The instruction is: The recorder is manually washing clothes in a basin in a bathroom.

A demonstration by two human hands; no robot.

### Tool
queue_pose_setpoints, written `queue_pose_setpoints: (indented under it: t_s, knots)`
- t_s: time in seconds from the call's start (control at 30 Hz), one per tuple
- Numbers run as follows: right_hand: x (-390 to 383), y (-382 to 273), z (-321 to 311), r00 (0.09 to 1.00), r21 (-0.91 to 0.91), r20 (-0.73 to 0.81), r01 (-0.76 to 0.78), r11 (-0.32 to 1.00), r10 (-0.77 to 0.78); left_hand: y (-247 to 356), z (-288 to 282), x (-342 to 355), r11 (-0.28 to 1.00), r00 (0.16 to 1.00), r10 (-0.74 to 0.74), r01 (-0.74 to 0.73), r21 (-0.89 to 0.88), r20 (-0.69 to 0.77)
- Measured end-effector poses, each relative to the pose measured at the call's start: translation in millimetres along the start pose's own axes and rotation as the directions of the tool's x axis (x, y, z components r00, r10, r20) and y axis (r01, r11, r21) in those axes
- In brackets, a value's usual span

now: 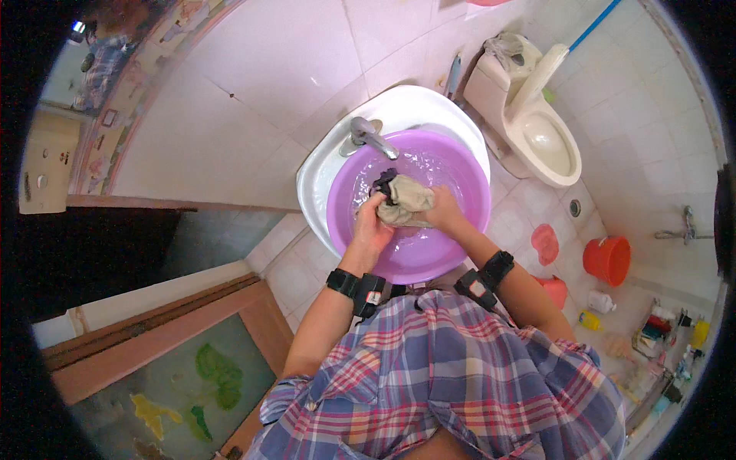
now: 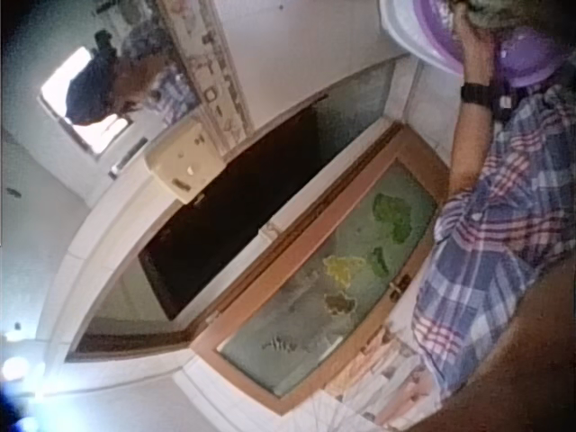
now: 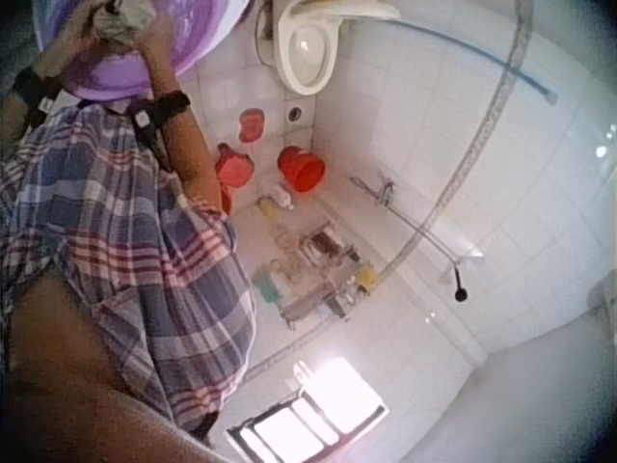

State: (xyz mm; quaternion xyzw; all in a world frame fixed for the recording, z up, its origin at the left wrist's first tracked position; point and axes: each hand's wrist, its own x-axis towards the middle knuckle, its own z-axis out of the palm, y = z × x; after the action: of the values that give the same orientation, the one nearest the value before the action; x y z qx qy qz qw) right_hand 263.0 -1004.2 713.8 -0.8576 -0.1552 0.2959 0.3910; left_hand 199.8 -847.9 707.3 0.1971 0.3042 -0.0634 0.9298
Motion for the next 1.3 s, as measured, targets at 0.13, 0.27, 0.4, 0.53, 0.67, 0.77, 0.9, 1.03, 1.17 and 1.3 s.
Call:
queue_pose_setpoints:
  t_s: [0.13, 0.27, 0.4, 0.53, 0.67, 0.77, 0.9, 1.03, 1.17, 1.3]
  knots:
    - [26.8, 65.5, 0.4, 0.965, 0.687, 0.199, -0.013, 0.727, -0.172, 5.9, 22.6, -10.1, 0.959, 0.985, -0.108, 0.068, 0.276, 0.132]
    - [-5.2, -9.8, -16.3, 0.957, 0.955, 0.289, -0.289, 0.064, 0.019, 3.4, 2.3, -5.5, 0.749, 0.997, 0.006, 0.049, 0.660, -0.081]
    - [-6.3, -30.3, -18.2, 0.945, 0.951, 0.307, -0.301, 0.067, -0.109, 3.5, 5.0, 3.6, 0.895, 0.976, -0.171, 0.210, 0.393, -0.132]
    - [-7.6, -34.9, -25.3, 0.920, 0.922, 0.385, -0.388, -0.021, -0.075, 0.3, 0.4, 16.4, 0.981, 0.981, -0.193, 0.193, 0.002, -0.008]
    - [-6.5, -40.5, -35.9, 0.949, 0.937, 0.315, -0.310, 0.158, -0.006, 0.6, 21.2, -3.1, 0.993, 0.992, -0.113, 0.114, -0.022, 0.054]
    - [13.0, -6.3, -10.1, 0.966, 0.902, 0.238, -0.258, 0.347, 0.102, 4.9, 37.4, -11.6, 0.985, 0.984, -0.114, 0.130, -0.116, 0.135]
    - [18.2, 24.4, -1.7, 0.990, 0.725, -0.029, -0.073, 0.685, 0.136, 11.7, 69.0, -22.4, 0.969, 0.952, -0.043, 0.113, -0.218, 0.303]
    - [-6.4, -18.8, -24.7, 0.991, 0.738, 0.011, 0.080, 0.670, -0.131, 26.8, 52.8, -31.4, 0.974, 0.928, 0.031, 0.056, -0.221, 0.371]
    - [-2.6, -14.0, -36.5, 0.993, 0.827, -0.060, 0.107, 0.552, -0.103, 19.0, 37.4, -25.8, 0.951, 0.959, 0.058, -0.138, 0.277, 0.276]
    - [-1.0, -26.9, -49.1, 0.998, 0.953, 0.007, -0.026, 0.301, 0.066, 29.5, 19.8, -23.9, 0.972, 0.920, -0.219, 0.176, 0.157, 0.324]
